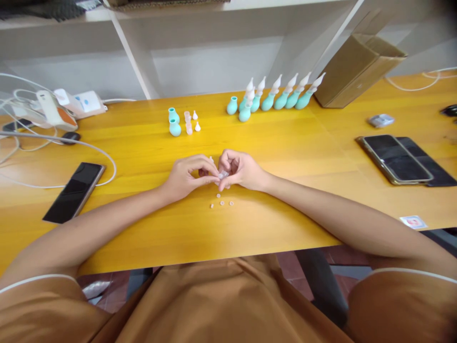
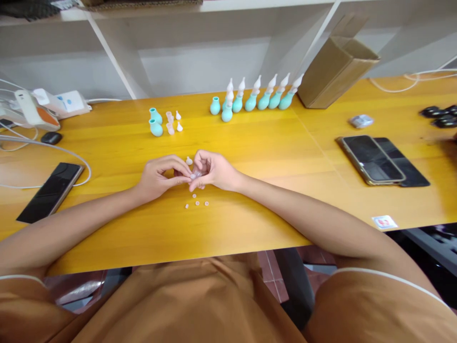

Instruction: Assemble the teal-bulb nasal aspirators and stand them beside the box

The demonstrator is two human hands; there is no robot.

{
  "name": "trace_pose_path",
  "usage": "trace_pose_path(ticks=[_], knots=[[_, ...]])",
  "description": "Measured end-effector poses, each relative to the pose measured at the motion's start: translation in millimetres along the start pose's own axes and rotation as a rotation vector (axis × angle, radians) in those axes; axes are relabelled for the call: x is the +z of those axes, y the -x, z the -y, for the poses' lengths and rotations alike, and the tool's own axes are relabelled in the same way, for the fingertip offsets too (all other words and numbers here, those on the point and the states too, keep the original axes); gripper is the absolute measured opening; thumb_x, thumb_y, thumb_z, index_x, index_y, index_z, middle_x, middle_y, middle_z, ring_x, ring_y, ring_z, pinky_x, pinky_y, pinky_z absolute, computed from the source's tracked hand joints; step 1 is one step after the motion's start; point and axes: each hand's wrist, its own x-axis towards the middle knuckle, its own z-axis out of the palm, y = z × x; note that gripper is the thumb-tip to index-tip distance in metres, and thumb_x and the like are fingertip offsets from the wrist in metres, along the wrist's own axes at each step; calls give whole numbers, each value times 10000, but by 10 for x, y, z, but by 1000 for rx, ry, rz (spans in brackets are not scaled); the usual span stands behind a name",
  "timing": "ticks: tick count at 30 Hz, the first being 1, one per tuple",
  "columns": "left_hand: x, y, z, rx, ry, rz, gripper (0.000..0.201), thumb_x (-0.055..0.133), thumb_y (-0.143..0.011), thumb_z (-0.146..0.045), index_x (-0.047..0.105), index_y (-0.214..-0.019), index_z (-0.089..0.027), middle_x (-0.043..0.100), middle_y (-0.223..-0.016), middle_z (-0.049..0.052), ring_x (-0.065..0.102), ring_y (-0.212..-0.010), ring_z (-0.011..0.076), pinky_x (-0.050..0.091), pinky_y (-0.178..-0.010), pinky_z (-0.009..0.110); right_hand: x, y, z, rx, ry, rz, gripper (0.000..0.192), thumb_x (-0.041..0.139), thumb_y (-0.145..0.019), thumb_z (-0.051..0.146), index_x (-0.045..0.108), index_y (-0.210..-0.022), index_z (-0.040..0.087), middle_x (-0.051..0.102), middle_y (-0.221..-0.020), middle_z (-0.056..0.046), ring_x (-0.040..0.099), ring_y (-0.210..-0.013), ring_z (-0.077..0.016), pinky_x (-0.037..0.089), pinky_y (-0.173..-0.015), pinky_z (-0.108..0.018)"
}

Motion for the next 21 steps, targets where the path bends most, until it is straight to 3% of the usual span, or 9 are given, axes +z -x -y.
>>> trace_pose_path(ticks=[13,21], knots=[[7,5,20,16,0,-10,195,914,-947,-409,838,-948,-230,812,-949,48,722,-801,151,575,-745,277,3,11,-14,-4,0,6,776,1133,-588,354,417,-866,246,715,-788,56,685,-579,-116,550,-520,-237],[43,10,70,27,-24,3,245,900,-921,-294,741,-1093,-221,767,-1040,53,705,-769,126,576,-700,257,-11,-24,-10,-8,-13,-17,796,1145,-554,372,406,-822,243,738,-798,36,701,-607,-124,584,-555,-251]])
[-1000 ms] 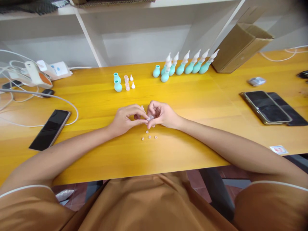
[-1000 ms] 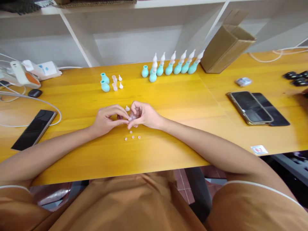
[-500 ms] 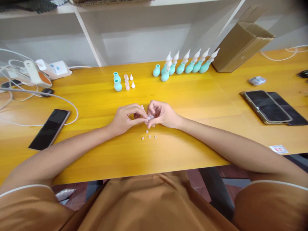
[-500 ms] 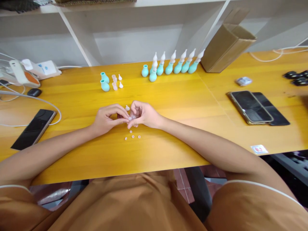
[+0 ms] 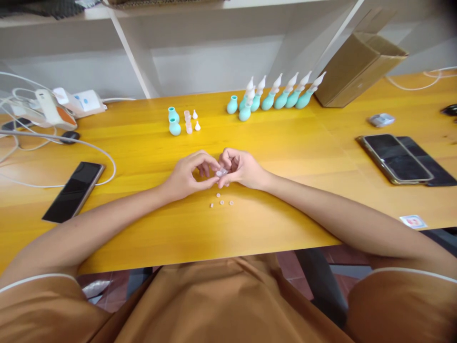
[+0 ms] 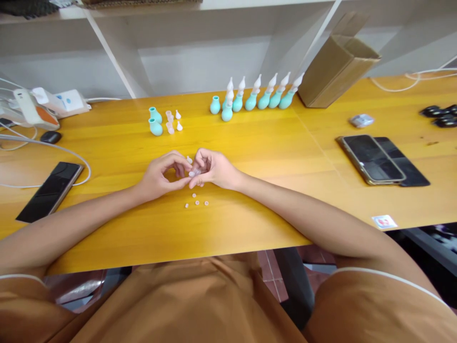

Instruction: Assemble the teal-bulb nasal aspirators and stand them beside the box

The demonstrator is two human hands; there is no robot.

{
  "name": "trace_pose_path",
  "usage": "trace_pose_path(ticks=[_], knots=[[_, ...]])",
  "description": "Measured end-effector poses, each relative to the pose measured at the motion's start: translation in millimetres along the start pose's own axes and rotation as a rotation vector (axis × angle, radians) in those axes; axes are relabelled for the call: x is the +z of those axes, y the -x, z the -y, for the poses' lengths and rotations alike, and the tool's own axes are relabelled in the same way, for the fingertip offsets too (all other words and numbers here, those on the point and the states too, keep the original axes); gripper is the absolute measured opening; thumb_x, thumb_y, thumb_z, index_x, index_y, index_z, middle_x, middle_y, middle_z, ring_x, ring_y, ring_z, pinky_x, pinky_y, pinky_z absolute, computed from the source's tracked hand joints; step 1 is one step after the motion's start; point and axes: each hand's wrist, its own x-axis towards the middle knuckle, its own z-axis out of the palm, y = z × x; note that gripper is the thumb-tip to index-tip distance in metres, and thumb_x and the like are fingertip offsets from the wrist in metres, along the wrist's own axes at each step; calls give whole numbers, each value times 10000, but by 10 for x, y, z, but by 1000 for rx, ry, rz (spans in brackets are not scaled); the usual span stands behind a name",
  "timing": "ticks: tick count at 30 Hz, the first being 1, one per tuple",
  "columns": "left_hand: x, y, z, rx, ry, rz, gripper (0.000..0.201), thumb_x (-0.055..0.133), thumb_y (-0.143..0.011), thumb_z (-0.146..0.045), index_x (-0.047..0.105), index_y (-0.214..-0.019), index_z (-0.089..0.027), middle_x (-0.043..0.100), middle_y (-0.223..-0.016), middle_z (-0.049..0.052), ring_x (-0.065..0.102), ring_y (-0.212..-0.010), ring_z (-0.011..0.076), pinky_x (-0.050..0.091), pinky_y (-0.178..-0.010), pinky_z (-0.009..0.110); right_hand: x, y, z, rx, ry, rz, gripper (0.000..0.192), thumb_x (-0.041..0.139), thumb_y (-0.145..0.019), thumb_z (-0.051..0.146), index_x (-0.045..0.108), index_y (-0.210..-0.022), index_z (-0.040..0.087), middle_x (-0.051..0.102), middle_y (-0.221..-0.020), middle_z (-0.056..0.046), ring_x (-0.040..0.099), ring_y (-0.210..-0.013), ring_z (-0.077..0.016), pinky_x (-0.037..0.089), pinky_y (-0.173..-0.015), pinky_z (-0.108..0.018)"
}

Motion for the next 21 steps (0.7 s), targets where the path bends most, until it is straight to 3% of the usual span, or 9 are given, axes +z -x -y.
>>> trace_pose_path(ticks=[10,13,15,18,21], knots=[[-3,8,-32,9,-85,-18,275,851,-875,-178,706,-1104,-226,720,-1051,32,709,-840,144,618,-780,283,-33,-33,-25,-39,8,-31,700,1127,-600,362,468,-794,222,783,-875,1,784,-782,-160,656,-715,-287],[7,19,-14,-19,-65,-56,286,816,-868,-143,702,-1120,-214,729,-1032,29,708,-841,139,608,-791,278,-28,-42,-19,-55,1,-8,696,1117,-628,453,499,-850,220,793,-917,-14,788,-768,-159,665,-732,-299],[21,28,12,-48,-36,-94,337,810,-842,-131,694,-1148,-210,737,-1034,31,707,-853,142,601,-800,280,-23,-35,1,-60,27,-14,631,1010,-769,618,549,-932,219,790,-927,-29,776,-726,-162,654,-686,-302],[40,29,60,-106,4,-184,400,797,-821,-126,679,-1193,-210,737,-1058,38,717,-922,154,596,-851,290,-43,-4,58,-152,188,-164,527,680,-1030,748,612,-992,226,766,-953,-48,726,-704,-162,598,-617,-297],[45,5,120,-169,92,-265,406,807,-834,-158,657,-1208,-209,704,-1015,27,709,-927,144,592,-866,282,-113,25,112,-366,587,-289,490,588,-1114,657,702,-914,224,721,-989,-80,705,-907,-215,626,-865,-388]])
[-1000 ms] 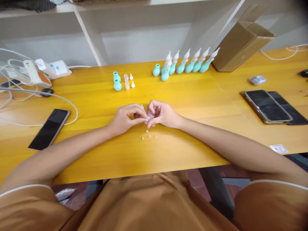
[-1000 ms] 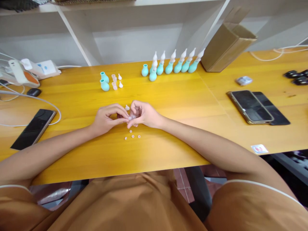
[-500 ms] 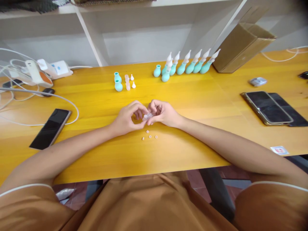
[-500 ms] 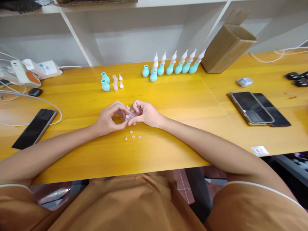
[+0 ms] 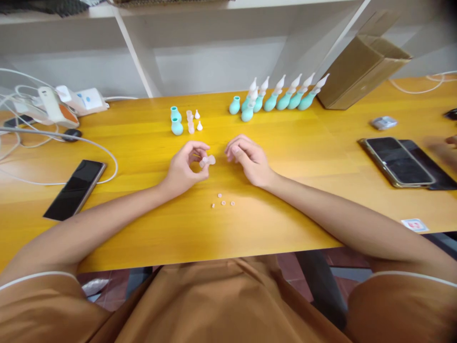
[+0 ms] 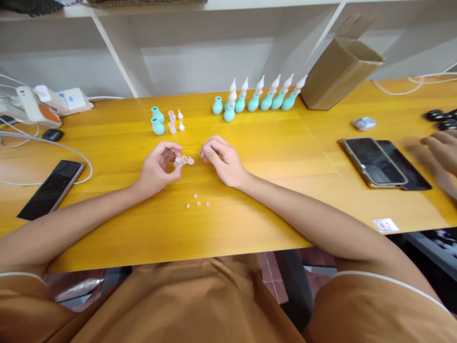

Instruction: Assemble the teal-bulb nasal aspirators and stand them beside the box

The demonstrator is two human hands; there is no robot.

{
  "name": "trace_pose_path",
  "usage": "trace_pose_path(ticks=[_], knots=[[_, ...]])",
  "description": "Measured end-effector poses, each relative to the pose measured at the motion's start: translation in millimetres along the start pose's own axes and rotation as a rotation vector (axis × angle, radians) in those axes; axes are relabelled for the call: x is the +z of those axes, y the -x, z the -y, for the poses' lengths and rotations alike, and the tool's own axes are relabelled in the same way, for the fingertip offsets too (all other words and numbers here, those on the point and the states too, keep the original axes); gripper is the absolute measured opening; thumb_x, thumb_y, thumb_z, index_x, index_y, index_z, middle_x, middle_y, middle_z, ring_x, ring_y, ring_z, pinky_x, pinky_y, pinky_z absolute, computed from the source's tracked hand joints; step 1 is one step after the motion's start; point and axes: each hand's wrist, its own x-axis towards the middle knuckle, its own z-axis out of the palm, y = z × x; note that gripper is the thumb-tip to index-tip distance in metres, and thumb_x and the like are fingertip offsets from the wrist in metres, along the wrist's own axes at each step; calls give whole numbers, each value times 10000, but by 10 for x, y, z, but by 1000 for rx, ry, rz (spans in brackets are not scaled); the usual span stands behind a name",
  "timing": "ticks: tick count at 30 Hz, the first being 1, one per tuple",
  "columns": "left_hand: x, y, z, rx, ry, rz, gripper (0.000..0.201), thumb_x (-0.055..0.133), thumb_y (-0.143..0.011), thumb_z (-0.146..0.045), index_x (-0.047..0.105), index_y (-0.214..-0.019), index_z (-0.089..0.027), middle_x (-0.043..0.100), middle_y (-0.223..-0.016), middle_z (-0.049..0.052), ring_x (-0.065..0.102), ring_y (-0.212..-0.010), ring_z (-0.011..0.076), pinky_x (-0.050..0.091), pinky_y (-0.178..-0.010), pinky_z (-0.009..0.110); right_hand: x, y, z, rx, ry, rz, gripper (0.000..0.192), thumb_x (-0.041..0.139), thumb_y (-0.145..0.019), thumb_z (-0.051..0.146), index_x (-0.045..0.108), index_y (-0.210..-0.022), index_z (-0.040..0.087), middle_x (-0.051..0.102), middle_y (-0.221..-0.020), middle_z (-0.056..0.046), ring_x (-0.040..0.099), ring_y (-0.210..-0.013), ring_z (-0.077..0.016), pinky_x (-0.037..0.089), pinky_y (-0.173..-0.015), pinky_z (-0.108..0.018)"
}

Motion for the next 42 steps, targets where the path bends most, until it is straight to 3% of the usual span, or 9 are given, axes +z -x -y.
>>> trace_pose_path(ticks=[3,7,11,17,20,28,34,42], knots=[[-3,-49,68,-33,74,-76,415,870,-833,-234,635,-1175,-216,661,-965,11,678,-884,134,592,-848,272,-63,-10,-35,-171,263,121,442,565,-1138,572,823,-1028,231,712,-1204,-133,684,-1189,-287,553,-1128,-502],[-6,-92,151,-69,107,-143,426,908,-844,-328,614,-1134,-223,651,-972,12,669,-875,130,588,-827,263,-44,-15,-102,-233,338,326,384,548,-1145,473,826,-1306,262,694,-1466,-150,643,-1399,-334,474,-1251,-581],[5,-93,178,-81,131,-136,402,885,-867,-347,604,-1124,-218,689,-1035,30,704,-937,139,604,-871,273,-1,-23,-154,-233,345,433,443,615,-1106,454,747,-1478,254,725,-1496,-160,632,-1454,-367,446,-1288,-626],[-8,-85,170,-138,168,-98,414,898,-856,-324,605,-1125,-210,700,-1050,33,726,-996,140,608,-917,268,-80,-31,-178,17,53,245,580,660,-1087,442,603,-1647,301,676,-1621,-108,632,-1497,-305,445,-1320,-554],[-19,-90,177,-179,184,-64,430,915,-858,-349,606,-1124,-209,704,-1033,31,731,-993,142,612,-912,269,-112,-30,-162,98,-128,269,720,731,-1032,425,514,-1714,340,560,-1746,-81,552,-1599,-294,434,-1338,-521],[-27,-99,208,-178,242,-40,494,979,-828,-438,607,-1059,-209,727,-1037,32,750,-1025,162,635,-955,311,-64,-3,-109,45,-171,342,784,741,-992,289,489,-1730,371,465,-1812,-70,509,-1644,-294,443,-1336,-508],[-20,-104,207,-182,290,-59,524,989,-821,-485,613,-1057,-205,741,-1015,32,760,-1025,157,637,-961,306,-53,4,-116,10,-162,311,747,745,-980,292,541,-1697,349,522,-1773,-92,641,-1520,-308,525,-1266,-523],[-12,-115,147,-141,251,-60,539,972,-843,-549,636,-1100,-216,751,-1015,26,758,-992,150,646,-945,298,-37,22,-131,-43,-117,274,671,681,-1007,229,588,-1666,313,652,-1656,-90,760,-1339,-262,615,-1151,-436]])
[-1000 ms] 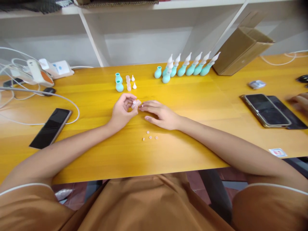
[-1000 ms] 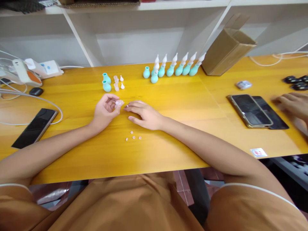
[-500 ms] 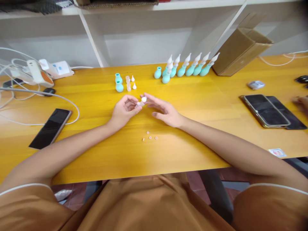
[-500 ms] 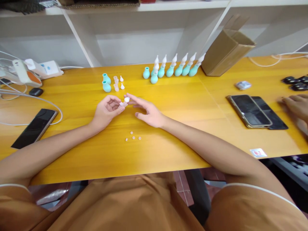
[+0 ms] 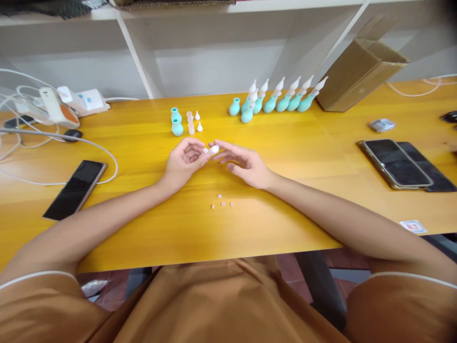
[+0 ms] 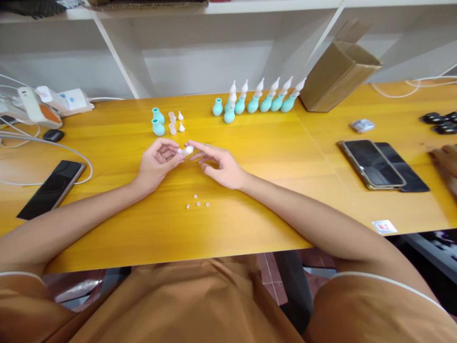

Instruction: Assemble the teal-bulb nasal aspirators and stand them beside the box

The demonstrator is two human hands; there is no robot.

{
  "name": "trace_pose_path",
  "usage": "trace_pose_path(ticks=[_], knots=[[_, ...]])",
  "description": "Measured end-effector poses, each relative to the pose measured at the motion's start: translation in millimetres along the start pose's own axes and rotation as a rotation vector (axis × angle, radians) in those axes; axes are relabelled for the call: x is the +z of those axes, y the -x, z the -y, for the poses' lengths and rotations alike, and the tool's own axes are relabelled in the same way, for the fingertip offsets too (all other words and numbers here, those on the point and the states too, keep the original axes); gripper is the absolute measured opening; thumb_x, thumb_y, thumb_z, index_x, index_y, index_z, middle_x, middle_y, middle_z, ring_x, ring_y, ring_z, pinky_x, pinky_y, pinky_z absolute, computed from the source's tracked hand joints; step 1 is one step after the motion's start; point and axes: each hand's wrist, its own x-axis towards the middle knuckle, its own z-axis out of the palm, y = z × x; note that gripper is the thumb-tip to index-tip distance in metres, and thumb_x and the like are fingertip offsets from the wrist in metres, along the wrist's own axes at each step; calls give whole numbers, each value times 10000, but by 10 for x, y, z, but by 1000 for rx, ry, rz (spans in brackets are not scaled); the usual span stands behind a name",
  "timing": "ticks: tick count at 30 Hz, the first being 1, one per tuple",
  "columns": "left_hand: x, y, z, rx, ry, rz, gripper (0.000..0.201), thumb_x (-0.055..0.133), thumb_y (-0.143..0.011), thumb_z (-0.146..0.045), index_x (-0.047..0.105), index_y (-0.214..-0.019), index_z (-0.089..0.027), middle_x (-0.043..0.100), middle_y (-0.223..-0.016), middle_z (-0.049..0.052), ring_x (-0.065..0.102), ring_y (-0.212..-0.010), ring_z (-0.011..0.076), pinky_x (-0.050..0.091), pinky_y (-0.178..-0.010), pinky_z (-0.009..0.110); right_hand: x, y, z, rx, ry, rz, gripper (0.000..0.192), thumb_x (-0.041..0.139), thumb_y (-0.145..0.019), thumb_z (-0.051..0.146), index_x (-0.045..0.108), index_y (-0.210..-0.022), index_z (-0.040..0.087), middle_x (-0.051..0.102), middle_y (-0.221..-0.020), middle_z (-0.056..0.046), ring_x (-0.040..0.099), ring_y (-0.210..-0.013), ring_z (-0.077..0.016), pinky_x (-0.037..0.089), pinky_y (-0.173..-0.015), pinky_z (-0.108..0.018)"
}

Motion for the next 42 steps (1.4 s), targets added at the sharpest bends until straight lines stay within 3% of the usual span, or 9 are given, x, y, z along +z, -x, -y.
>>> trace_pose_path(ticks=[5,11,16,22,28,33,42], knots=[[14,2,-29,-22,10,-21,506,987,-823,-540,682,-1061,-213,773,-1025,29,756,-977,154,640,-938,307,4,7,-13,-71,90,-5,664,667,-1039,264,559,-1692,322,644,-1664,-102,790,-1286,-255,657,-1086,-423],[28,20,-59,-13,37,-9,449,992,-824,-497,730,-1042,-205,782,-1018,27,760,-967,156,639,-916,306,75,4,-38,32,56,-145,459,719,-1091,418,725,-1525,270,876,-1218,-79,857,-1089,-246,691,-1059,-452],[23,34,-70,-51,28,13,424,999,-817,-460,752,-1036,-193,796,-1036,37,767,-993,169,643,-953,335,131,-6,-35,103,-128,-244,373,850,-998,483,820,-1265,224,873,-1197,-91,870,-1010,-242,733,-890,-389],[25,41,-90,-89,32,47,433,989,-827,-485,755,-1035,-186,809,-1034,50,780,-991,180,644,-944,344,107,1,-5,125,-36,-242,407,860,-978,521,795,-1226,205,850,-1048,-81,851,-855,-205,725,-822,-349],[7,15,-57,-105,68,45,555,1047,-747,-480,721,-1098,-200,773,-985,23,752,-916,139,638,-927,299,57,-13,41,8,133,-215,293,820,-1011,479,799,-1180,241,724,-1241,-88,768,-741,-142,633,-590,-287],[9,4,-43,-128,94,62,544,1055,-730,-470,696,-1028,-189,772,-998,28,746,-898,132,644,-916,299,59,-10,89,-87,265,-219,182,795,-1034,400,779,-1135,249,719,-1114,-64,709,-749,-144,601,-577,-273],[11,25,-91,-168,98,88,526,1065,-716,-396,680,-1000,-179,764,-894,4,759,-825,124,650,-871,287,52,21,70,-180,371,-207,154,783,-1044,353,766,-1140,234,737,-1094,-68,683,-718,-129,633,-614,-271]])
